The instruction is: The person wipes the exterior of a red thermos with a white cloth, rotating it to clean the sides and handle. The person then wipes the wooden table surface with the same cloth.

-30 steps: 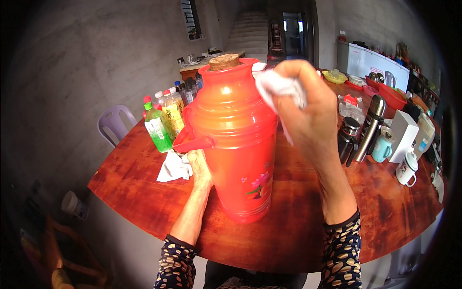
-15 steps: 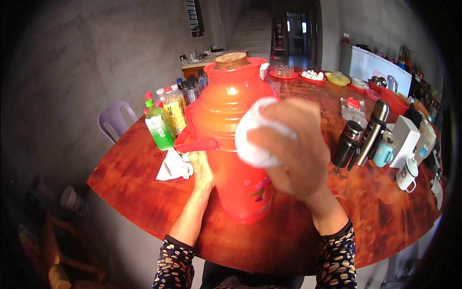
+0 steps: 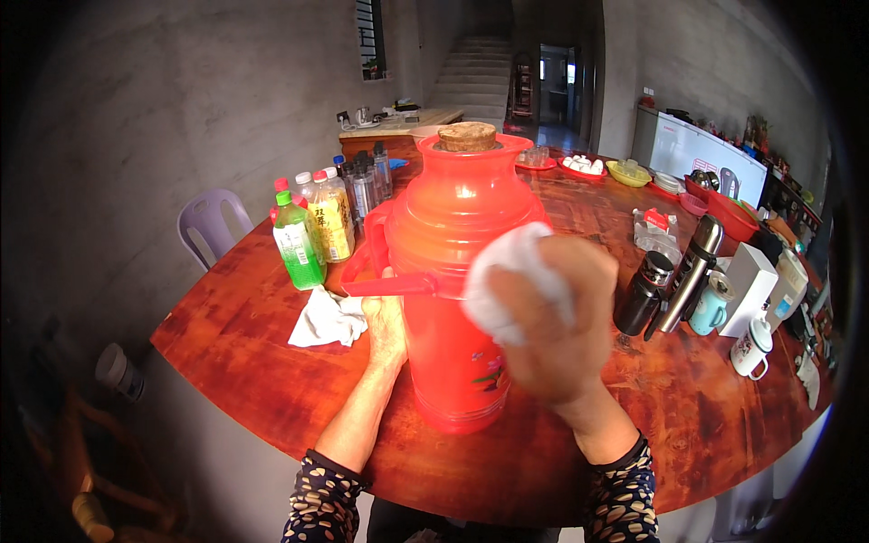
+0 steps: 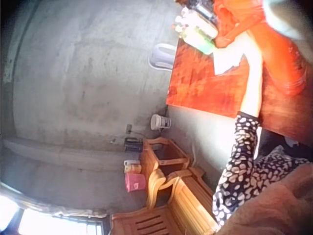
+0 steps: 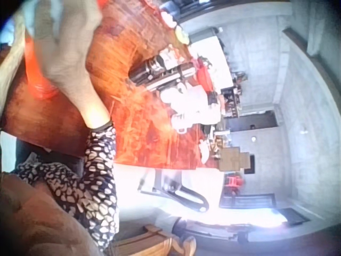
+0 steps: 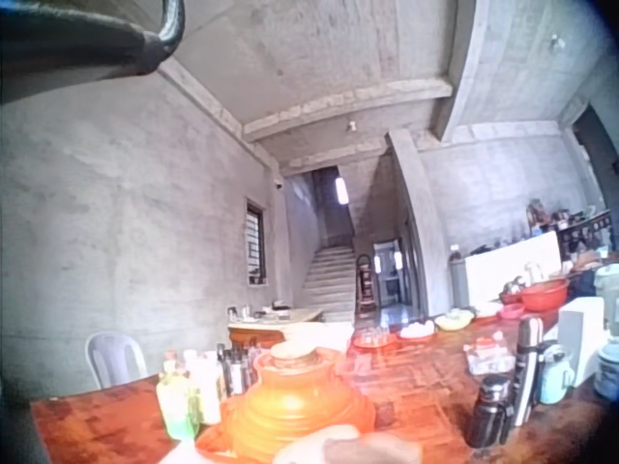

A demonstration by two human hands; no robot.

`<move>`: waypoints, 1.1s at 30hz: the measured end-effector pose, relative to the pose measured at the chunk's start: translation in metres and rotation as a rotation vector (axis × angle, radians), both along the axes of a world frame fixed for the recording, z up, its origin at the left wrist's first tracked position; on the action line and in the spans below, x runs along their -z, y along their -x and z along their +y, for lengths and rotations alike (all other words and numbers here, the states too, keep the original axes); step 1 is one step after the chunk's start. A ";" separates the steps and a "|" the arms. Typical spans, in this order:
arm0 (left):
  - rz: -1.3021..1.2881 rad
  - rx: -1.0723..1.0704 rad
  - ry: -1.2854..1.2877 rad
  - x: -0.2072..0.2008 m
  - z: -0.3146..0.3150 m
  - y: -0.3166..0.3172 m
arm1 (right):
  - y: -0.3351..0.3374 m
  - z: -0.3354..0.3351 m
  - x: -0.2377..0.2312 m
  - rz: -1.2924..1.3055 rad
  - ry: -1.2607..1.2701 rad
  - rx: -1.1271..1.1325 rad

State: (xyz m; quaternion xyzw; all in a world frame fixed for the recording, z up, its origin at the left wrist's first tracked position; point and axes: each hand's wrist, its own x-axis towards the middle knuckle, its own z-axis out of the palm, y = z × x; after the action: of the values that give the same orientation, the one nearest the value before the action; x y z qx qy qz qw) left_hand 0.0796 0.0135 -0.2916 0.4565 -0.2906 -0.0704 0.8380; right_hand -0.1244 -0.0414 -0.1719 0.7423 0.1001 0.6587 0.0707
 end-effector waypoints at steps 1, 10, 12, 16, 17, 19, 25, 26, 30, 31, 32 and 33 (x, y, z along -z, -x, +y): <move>-0.053 -0.087 -0.048 -0.002 0.001 0.002 | -0.002 0.005 0.001 0.031 0.078 0.030; 0.069 0.048 0.025 0.007 -0.004 -0.003 | 0.002 -0.011 0.020 -0.043 -0.128 -0.068; 0.059 0.041 0.077 0.012 -0.006 -0.009 | 0.001 -0.015 0.026 -0.074 -0.251 -0.107; 0.047 0.013 0.081 0.018 -0.007 -0.019 | -0.006 -0.021 0.042 -0.025 -0.515 -0.252; 0.043 0.013 0.064 0.019 -0.005 -0.020 | -0.006 -0.016 0.045 -0.022 -0.463 -0.223; 0.055 0.013 0.100 0.020 -0.008 -0.019 | -0.006 -0.003 0.050 -0.016 -0.360 -0.169; -0.015 -0.125 -0.058 -0.009 -0.001 0.007 | -0.021 0.001 0.058 -0.115 0.150 -0.074; -0.014 -0.132 -0.052 -0.007 -0.001 0.006 | -0.019 -0.003 0.058 -0.111 0.095 -0.095; -0.030 -0.167 -0.037 -0.007 -0.001 0.004 | -0.013 -0.013 0.054 -0.116 -0.287 -0.209; -0.033 -0.177 -0.029 -0.009 -0.004 0.005 | -0.012 -0.017 0.050 -0.126 -0.358 -0.247; -0.034 -0.188 -0.033 -0.008 -0.006 0.005 | -0.013 -0.020 0.051 -0.114 -0.431 -0.270; -0.037 -0.201 -0.027 -0.007 -0.009 0.005 | -0.015 -0.024 0.055 -0.081 -0.525 -0.301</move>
State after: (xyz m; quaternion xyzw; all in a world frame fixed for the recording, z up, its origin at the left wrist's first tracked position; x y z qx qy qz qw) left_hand 0.0747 0.0047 -0.2847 0.4958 -0.2578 0.0187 0.8291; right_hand -0.1096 -0.0658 -0.2269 0.6851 0.0322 0.6943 -0.2181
